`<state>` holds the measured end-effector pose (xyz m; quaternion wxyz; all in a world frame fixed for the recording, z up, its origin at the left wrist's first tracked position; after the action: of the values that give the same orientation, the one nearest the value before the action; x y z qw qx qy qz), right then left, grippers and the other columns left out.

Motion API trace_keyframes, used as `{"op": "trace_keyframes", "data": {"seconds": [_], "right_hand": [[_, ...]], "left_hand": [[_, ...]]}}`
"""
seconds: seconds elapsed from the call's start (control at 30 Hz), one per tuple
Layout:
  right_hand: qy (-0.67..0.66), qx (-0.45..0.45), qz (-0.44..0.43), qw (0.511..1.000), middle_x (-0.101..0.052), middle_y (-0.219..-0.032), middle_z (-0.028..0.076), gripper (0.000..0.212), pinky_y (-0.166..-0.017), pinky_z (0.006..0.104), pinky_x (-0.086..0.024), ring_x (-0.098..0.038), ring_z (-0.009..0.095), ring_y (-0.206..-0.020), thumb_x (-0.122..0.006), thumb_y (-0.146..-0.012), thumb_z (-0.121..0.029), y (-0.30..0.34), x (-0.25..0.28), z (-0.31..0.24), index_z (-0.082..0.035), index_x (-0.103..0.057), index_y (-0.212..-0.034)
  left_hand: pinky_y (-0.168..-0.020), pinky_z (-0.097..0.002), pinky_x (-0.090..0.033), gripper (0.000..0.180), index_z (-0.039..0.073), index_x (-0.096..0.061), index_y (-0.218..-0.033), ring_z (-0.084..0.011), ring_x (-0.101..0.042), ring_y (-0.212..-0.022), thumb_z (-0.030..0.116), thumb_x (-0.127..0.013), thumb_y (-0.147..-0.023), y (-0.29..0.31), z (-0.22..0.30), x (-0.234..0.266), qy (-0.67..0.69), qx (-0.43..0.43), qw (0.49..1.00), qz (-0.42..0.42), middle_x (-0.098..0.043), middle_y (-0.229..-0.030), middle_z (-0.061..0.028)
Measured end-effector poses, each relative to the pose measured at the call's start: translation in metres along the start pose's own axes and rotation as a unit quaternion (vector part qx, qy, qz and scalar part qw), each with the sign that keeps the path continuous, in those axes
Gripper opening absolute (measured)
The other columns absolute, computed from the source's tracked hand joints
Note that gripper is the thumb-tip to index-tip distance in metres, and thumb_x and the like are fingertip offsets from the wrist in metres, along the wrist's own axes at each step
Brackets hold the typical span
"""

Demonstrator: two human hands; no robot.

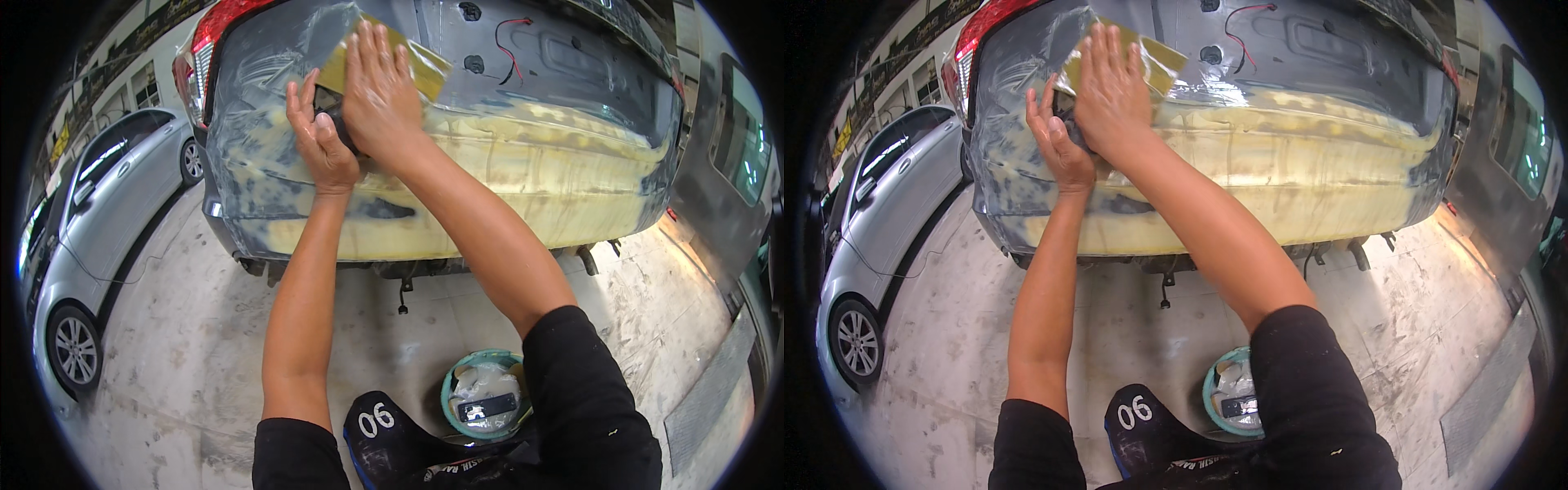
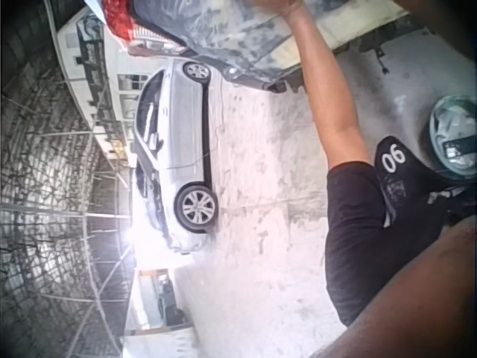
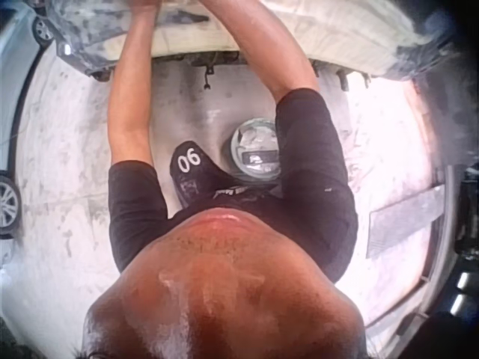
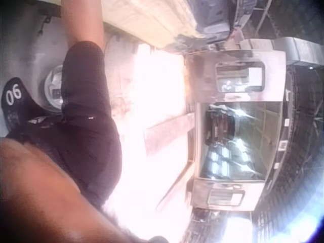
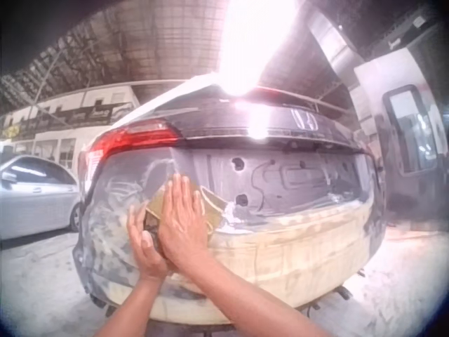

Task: The person is sanding a car's rear bumper using a sanding block and water from a bucket, repeatedly wetting the surface and rinsing the tool.

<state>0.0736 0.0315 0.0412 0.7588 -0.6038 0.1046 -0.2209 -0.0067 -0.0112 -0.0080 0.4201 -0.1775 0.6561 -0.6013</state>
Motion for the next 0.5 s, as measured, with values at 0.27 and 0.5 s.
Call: {"op": "trace_keyframes", "data": {"seconds": [0.27, 0.5], "right_hand": [[0.105, 0.014, -0.137, 0.985, -0.033, -0.159, 0.02, 0.066, -0.122, 0.0507, -0.018, -0.025, 0.031, -0.152, -0.046, -0.087, -0.002, 0.101, 0.065, 0.073, 0.005, -0.032, -0.151], [-0.012, -0.124, -0.336, 0.934, -0.031, -0.159, 0.022, 0.066, -0.119, 0.0587, -0.02, -0.025, 0.043, -0.148, -0.046, -0.087, -0.002, 0.329, 0.154, 0.067, 0.001, -0.033, -0.152]], "left_hand": [[-0.118, -0.0408, -0.026, 0.056, -0.003, -0.036, -0.148, -0.0305, -0.042, -0.14, 0.027, -0.042, -0.101, -0.008, -0.017, 0.008, -0.103, -0.056, 0.991, -0.071, -0.046, -0.151, -0.0166], [-0.121, -0.0567, -0.015, 0.054, 0.01, -0.044, -0.148, -0.0338, -0.024, -0.149, 0.027, -0.052, -0.097, -0.023, -0.003, -0.02, -0.421, -0.191, 0.864, -0.197, -0.038, -0.157, -0.008]]}}
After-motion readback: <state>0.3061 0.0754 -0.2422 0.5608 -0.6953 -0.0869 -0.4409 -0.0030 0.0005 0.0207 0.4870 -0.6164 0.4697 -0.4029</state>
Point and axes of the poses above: each hand's wrist, its own y-axis away from the middle knuckle, its own x-axis out of the back of the hand, z = x × y, the point moved 3 cm from there along -y, towards the middle knuckle
